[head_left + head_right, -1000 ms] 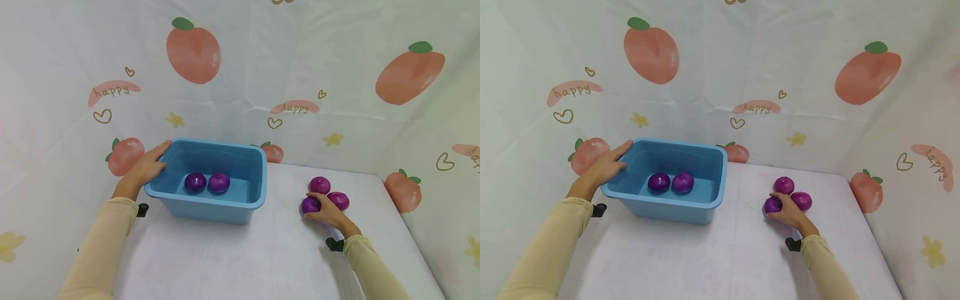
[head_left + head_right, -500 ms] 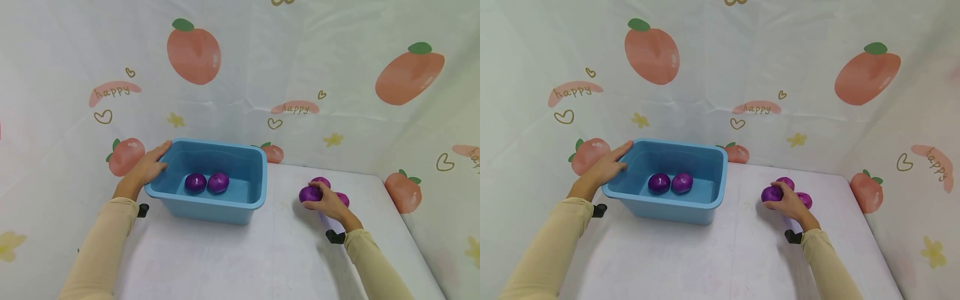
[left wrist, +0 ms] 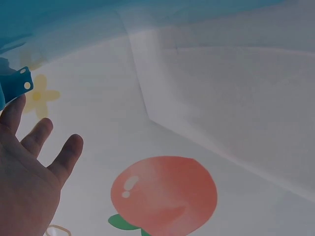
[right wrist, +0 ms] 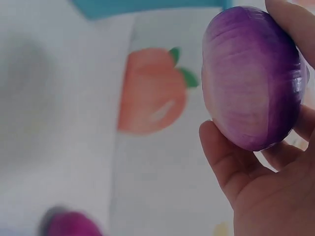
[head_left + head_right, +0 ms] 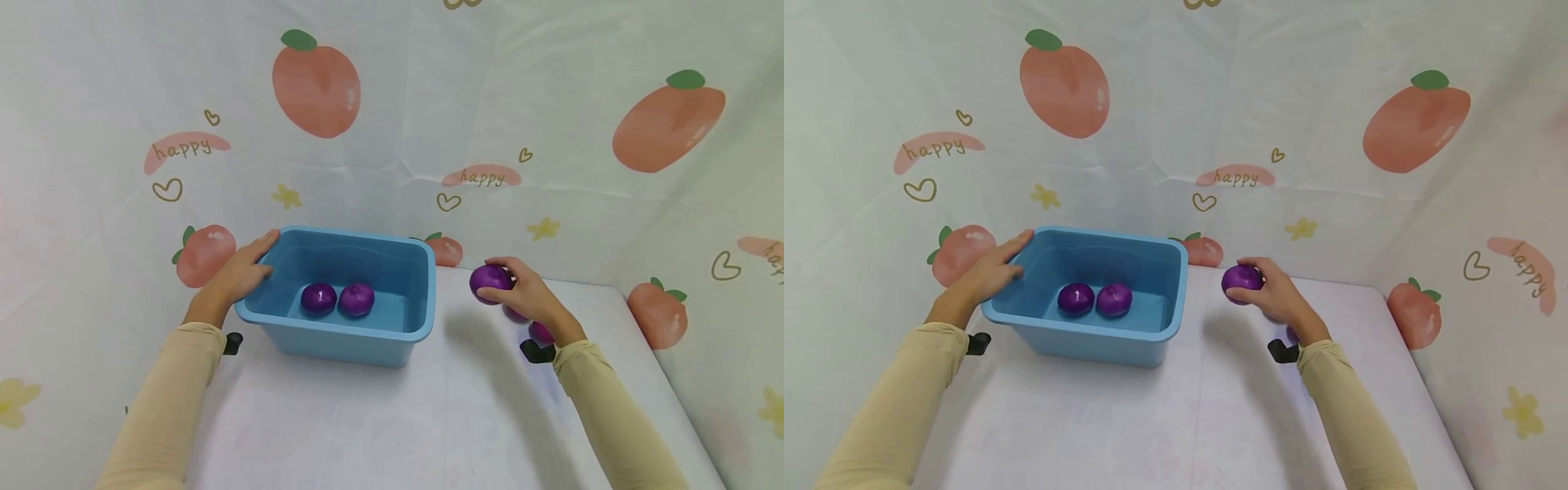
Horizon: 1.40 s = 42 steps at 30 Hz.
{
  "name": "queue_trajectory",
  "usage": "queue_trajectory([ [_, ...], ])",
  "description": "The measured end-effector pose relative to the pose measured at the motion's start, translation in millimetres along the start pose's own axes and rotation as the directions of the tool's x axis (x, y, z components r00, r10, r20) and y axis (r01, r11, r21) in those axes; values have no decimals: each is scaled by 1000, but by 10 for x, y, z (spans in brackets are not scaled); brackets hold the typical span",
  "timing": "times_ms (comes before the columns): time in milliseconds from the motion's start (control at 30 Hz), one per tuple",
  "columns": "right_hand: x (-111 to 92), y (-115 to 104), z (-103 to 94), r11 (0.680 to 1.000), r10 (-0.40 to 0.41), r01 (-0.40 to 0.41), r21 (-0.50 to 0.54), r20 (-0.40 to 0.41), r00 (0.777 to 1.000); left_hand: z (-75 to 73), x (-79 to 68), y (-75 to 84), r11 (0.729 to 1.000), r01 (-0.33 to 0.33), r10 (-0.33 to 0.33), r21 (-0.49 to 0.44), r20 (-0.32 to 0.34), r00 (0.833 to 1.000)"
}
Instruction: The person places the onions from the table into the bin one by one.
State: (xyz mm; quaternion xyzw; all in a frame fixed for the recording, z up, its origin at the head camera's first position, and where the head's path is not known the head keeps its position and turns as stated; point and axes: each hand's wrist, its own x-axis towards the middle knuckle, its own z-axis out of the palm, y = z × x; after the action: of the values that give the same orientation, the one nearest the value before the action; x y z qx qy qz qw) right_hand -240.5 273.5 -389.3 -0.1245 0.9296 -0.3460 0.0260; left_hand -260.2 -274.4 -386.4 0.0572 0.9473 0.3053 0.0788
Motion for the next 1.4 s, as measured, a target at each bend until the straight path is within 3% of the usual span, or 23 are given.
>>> queue_trajectory([
  [267,236,-487,-23,993,-82,80,92,17,996,36,-36,-28,1000,20,-21,-14,-2,1000],
  [500,399,-859,136,966,-175,158,205,68,982,122,-28,-65,999,19,-19,-31,12,1000],
  [800,754,-1369,358,928,-308,276,251,100,946,57,-11,-73,999,21,-21,-27,-2,1000],
  [1033,1026,-1541,583,916,-350,307,257,141,926,30,-13,-59,1000,16,-16,-21,-9,1000],
  [1400,1293,-1718,1028,903,-360,286,320,201,911,16,-2,-41,1000,15,-16,-24,-24,1000],
])
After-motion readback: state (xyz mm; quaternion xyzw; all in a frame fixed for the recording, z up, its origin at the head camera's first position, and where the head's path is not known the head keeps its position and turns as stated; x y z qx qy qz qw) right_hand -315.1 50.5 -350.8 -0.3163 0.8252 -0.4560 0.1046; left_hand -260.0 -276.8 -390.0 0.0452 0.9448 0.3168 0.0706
